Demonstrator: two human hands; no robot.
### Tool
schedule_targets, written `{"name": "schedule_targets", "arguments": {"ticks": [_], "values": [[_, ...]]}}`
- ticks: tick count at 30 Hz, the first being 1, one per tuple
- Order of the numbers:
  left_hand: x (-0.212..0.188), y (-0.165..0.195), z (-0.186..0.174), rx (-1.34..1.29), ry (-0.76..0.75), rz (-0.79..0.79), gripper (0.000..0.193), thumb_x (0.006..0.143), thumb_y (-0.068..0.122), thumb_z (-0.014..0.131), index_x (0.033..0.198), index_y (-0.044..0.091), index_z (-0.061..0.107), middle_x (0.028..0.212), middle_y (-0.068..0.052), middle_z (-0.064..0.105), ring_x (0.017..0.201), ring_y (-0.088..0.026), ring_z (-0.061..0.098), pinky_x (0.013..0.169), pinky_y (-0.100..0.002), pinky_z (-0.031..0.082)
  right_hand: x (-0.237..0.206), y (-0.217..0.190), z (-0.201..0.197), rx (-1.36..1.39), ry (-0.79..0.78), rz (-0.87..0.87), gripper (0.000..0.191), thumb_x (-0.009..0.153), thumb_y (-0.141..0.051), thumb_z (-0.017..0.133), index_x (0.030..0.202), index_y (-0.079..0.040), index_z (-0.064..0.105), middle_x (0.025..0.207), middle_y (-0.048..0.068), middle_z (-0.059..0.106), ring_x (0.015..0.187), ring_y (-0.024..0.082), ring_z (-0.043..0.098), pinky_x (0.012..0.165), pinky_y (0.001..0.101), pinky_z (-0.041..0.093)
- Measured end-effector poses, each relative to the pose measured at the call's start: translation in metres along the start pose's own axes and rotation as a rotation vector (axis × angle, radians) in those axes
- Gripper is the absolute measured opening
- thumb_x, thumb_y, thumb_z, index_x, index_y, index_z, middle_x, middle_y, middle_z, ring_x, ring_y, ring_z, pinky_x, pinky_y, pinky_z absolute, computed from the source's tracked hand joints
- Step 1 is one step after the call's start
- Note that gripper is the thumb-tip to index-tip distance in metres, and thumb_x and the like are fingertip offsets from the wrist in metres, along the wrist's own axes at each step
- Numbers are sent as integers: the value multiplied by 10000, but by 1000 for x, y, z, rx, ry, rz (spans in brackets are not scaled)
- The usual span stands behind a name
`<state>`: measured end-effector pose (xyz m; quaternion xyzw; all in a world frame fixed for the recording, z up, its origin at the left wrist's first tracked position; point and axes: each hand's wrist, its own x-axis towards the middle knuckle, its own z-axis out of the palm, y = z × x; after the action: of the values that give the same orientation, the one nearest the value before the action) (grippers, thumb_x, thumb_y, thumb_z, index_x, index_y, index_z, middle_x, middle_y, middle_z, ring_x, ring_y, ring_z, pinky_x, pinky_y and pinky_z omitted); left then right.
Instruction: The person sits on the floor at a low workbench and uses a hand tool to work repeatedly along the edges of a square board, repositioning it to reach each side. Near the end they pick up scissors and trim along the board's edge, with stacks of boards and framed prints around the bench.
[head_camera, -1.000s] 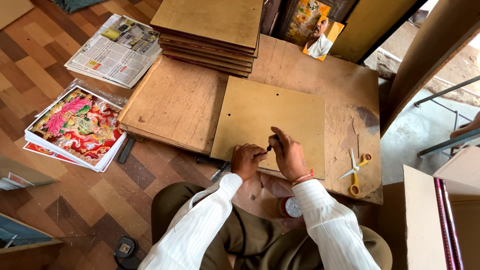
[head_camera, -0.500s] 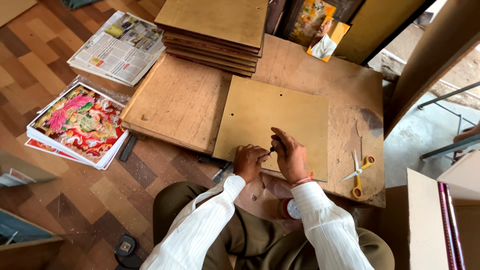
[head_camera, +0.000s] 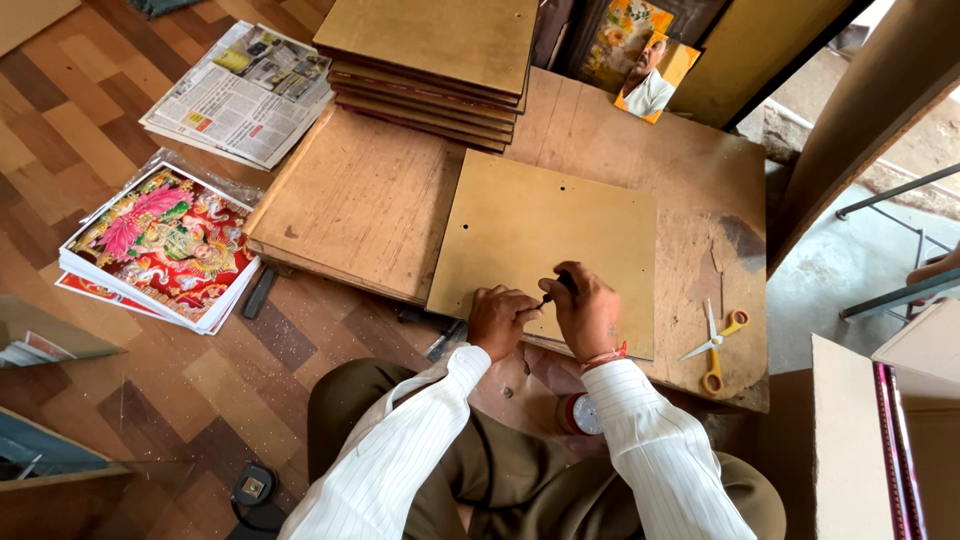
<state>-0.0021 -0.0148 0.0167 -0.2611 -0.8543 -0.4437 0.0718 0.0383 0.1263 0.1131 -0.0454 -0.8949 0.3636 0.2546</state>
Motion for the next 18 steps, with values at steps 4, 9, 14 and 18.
{"name": "schedule_targets", "arguments": {"ticks": [4, 9, 14, 18], "values": [[-1, 0, -2, -5, 2, 14, 134, 891, 274, 741, 920, 155, 797, 920, 30, 764, 899, -208, 646, 863, -405, 410, 0, 5, -3, 165, -84, -87, 280, 916, -63, 680, 1192, -22, 702, 932, 121, 773, 799, 207, 750, 711, 308, 581], [1, 1, -3, -61, -3, 9, 146, 841, 274, 778, 887, 138, 802, 879, 6, 767, 856, -226, 658, 833, -402, 444, 4, 10, 1, 138, -45, 77, 154, 850, -80, 756, 992, -25, 738, 820, 117, 767, 725, 162, 760, 659, 290, 586], [4, 1, 0, -95, 40, -43, 156, 817, 293, 802, 874, 147, 805, 863, 5, 779, 812, -216, 671, 826, -396, 463, 13, 4, 2, 46, -63, 201, 216, 802, -157, 835, 874, 2, 707, 739, 127, 756, 649, 196, 736, 627, 310, 568], [1, 2, 1, -76, 65, -25, 147, 831, 302, 797, 872, 160, 806, 882, 18, 785, 826, -203, 680, 834, -389, 461, 5, -7, 4, 21, -11, 265, 314, 799, -209, 868, 827, 22, 657, 733, 143, 745, 645, 214, 739, 617, 335, 574]]}}
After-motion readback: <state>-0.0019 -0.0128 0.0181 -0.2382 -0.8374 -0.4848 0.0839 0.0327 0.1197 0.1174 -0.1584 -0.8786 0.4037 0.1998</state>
